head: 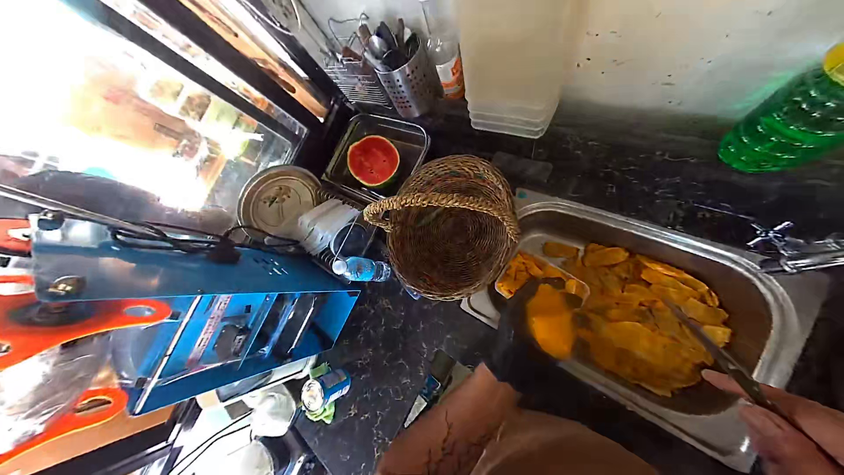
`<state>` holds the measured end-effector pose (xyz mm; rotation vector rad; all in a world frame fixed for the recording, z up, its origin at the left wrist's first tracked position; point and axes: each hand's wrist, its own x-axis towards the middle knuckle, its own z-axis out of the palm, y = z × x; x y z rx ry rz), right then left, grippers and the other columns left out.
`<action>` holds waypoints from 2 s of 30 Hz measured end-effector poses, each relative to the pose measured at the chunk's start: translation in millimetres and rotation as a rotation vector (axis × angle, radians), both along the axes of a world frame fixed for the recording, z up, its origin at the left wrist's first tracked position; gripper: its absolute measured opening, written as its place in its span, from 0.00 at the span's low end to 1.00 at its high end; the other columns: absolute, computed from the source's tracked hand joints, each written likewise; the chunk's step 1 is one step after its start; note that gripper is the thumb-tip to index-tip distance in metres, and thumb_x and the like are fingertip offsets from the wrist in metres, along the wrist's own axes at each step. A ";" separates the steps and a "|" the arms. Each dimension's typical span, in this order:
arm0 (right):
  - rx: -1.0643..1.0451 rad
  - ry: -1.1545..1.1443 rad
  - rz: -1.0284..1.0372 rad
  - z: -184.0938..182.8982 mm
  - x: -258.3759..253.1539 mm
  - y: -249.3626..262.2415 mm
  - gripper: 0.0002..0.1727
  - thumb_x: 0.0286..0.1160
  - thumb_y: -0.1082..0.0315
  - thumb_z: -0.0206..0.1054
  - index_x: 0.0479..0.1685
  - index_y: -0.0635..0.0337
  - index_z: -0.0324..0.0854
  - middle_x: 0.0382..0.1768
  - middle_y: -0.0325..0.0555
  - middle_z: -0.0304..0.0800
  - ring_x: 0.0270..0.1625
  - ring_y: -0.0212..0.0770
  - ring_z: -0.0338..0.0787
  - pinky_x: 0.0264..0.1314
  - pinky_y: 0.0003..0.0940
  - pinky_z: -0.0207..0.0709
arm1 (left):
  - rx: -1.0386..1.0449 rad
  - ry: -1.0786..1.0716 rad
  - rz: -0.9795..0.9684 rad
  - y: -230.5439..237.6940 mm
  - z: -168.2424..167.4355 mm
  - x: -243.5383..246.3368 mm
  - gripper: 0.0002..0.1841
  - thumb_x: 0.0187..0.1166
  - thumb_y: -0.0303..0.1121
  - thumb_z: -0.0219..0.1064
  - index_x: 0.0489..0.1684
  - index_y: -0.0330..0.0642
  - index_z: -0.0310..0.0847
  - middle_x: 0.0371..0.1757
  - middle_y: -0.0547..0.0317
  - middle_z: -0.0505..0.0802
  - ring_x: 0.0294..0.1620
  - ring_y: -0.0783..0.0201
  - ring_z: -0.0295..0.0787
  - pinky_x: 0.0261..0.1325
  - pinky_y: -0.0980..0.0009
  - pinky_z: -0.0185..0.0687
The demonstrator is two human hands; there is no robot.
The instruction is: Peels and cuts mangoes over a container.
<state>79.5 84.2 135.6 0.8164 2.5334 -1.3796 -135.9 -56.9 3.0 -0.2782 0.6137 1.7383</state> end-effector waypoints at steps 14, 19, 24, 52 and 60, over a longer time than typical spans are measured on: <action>0.145 -0.167 -0.129 -115.5 -46.9 -76.3 0.23 0.94 0.52 0.44 0.52 0.57 0.81 0.26 0.46 0.85 0.30 0.48 0.90 0.33 0.49 0.85 | -0.089 0.108 0.146 31.0 -29.6 8.1 0.38 0.88 0.65 0.28 0.49 0.44 0.79 0.34 0.50 0.87 0.32 0.54 0.88 0.32 0.59 0.88; 0.043 -0.118 -0.161 -109.7 -44.2 -67.2 0.26 0.95 0.46 0.42 0.56 0.52 0.83 0.27 0.41 0.84 0.30 0.41 0.87 0.34 0.44 0.82 | -0.135 0.104 0.075 24.8 -37.0 -4.8 0.20 0.90 0.50 0.51 0.59 0.47 0.80 0.45 0.48 0.91 0.45 0.53 0.91 0.44 0.57 0.90; 0.090 -0.130 0.003 -127.7 -45.6 -72.7 0.27 0.95 0.48 0.42 0.53 0.57 0.81 0.27 0.48 0.86 0.33 0.50 0.91 0.36 0.52 0.85 | 0.035 -0.015 -0.096 15.9 -45.9 -7.5 0.26 0.90 0.54 0.45 0.54 0.44 0.83 0.52 0.42 0.91 0.47 0.46 0.92 0.40 0.56 0.91; 0.153 -0.037 -0.061 -176.2 -61.8 -60.5 0.27 0.92 0.40 0.45 0.68 0.35 0.88 0.49 0.37 0.95 0.56 0.39 0.92 0.59 0.46 0.83 | -0.158 -0.156 0.002 7.6 -82.4 -20.4 0.12 0.81 0.47 0.60 0.51 0.52 0.78 0.36 0.57 0.85 0.27 0.63 0.85 0.23 0.71 0.82; 0.325 0.052 -0.082 -188.6 -66.4 -68.7 0.26 0.92 0.41 0.47 0.64 0.35 0.90 0.32 0.38 0.87 0.43 0.41 0.88 0.48 0.42 0.80 | -0.079 -0.204 0.068 4.1 -78.5 -19.1 0.15 0.85 0.49 0.54 0.53 0.51 0.78 0.36 0.58 0.85 0.25 0.65 0.84 0.23 0.74 0.81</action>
